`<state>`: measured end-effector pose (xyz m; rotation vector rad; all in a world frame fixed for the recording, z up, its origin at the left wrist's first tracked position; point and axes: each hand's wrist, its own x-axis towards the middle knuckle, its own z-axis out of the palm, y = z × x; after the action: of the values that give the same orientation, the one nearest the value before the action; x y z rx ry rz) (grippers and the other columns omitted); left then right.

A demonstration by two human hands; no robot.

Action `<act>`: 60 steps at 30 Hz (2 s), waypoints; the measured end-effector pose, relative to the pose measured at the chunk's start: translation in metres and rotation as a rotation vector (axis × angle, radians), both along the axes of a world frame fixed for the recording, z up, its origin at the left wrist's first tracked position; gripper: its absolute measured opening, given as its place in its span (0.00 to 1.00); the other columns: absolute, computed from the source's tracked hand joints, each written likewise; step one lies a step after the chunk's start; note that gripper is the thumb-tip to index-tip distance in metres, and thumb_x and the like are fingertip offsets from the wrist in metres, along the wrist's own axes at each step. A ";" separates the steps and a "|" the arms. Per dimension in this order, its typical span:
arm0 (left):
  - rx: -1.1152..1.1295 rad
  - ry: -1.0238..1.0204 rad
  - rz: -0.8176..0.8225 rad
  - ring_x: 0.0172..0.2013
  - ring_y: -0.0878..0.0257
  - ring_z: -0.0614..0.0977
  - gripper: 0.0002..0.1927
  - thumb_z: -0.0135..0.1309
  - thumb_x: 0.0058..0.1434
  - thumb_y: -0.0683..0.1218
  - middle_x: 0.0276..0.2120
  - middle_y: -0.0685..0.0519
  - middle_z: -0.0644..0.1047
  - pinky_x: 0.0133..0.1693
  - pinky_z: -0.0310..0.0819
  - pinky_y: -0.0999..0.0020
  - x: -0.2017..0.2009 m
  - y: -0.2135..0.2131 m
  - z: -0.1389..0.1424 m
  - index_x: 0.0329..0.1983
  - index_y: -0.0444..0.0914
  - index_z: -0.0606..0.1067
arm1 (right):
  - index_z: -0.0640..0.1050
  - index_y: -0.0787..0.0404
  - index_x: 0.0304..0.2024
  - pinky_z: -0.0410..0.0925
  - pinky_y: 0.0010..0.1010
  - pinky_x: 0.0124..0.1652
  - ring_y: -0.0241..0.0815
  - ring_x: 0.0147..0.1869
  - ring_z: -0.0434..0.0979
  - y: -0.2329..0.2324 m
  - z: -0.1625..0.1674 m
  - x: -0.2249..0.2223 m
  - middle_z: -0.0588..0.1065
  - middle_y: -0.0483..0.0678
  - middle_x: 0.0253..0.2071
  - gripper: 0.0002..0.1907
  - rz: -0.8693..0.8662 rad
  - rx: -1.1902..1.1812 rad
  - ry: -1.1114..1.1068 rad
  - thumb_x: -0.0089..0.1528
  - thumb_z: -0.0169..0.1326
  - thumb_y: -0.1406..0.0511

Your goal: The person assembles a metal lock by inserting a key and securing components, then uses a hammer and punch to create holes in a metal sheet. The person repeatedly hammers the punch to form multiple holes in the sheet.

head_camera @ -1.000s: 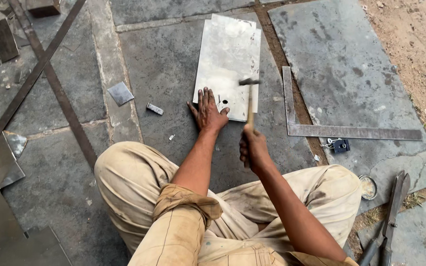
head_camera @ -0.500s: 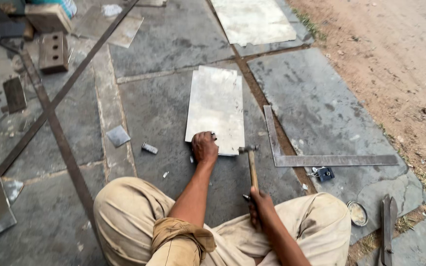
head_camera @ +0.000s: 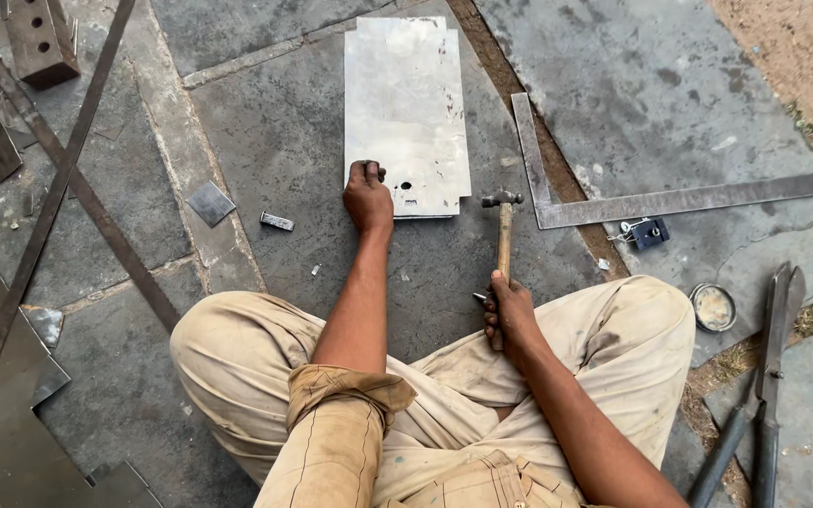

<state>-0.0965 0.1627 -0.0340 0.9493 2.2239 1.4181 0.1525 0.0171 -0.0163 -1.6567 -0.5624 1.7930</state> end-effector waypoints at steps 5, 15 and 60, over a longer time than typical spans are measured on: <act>0.117 -0.204 -0.254 0.31 0.64 0.84 0.03 0.58 0.64 0.42 0.30 0.52 0.84 0.33 0.78 0.69 0.012 0.015 -0.009 0.39 0.37 0.80 | 0.67 0.57 0.37 0.59 0.26 0.14 0.31 0.17 0.59 0.000 0.000 0.000 0.62 0.40 0.21 0.19 0.038 0.019 0.021 0.69 0.47 0.49; -0.011 -0.001 -0.411 0.31 0.65 0.85 0.06 0.56 0.67 0.44 0.29 0.55 0.84 0.32 0.81 0.66 0.031 0.015 -0.030 0.35 0.40 0.80 | 0.66 0.58 0.37 0.60 0.25 0.15 0.29 0.17 0.58 0.000 0.008 -0.001 0.62 0.40 0.23 0.20 0.011 -0.003 0.002 0.69 0.48 0.49; 0.129 0.263 -0.491 0.35 0.55 0.85 0.03 0.59 0.64 0.41 0.35 0.54 0.82 0.35 0.81 0.59 0.031 0.014 -0.055 0.33 0.41 0.78 | 0.66 0.59 0.51 0.63 0.27 0.26 0.31 0.26 0.67 0.029 0.090 0.010 0.70 0.43 0.33 0.09 -0.036 1.203 -0.228 0.77 0.47 0.61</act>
<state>-0.0658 0.1764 -0.0892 1.6718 1.8852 1.2689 0.1625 0.0460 0.0738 -0.9586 -1.3478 0.8426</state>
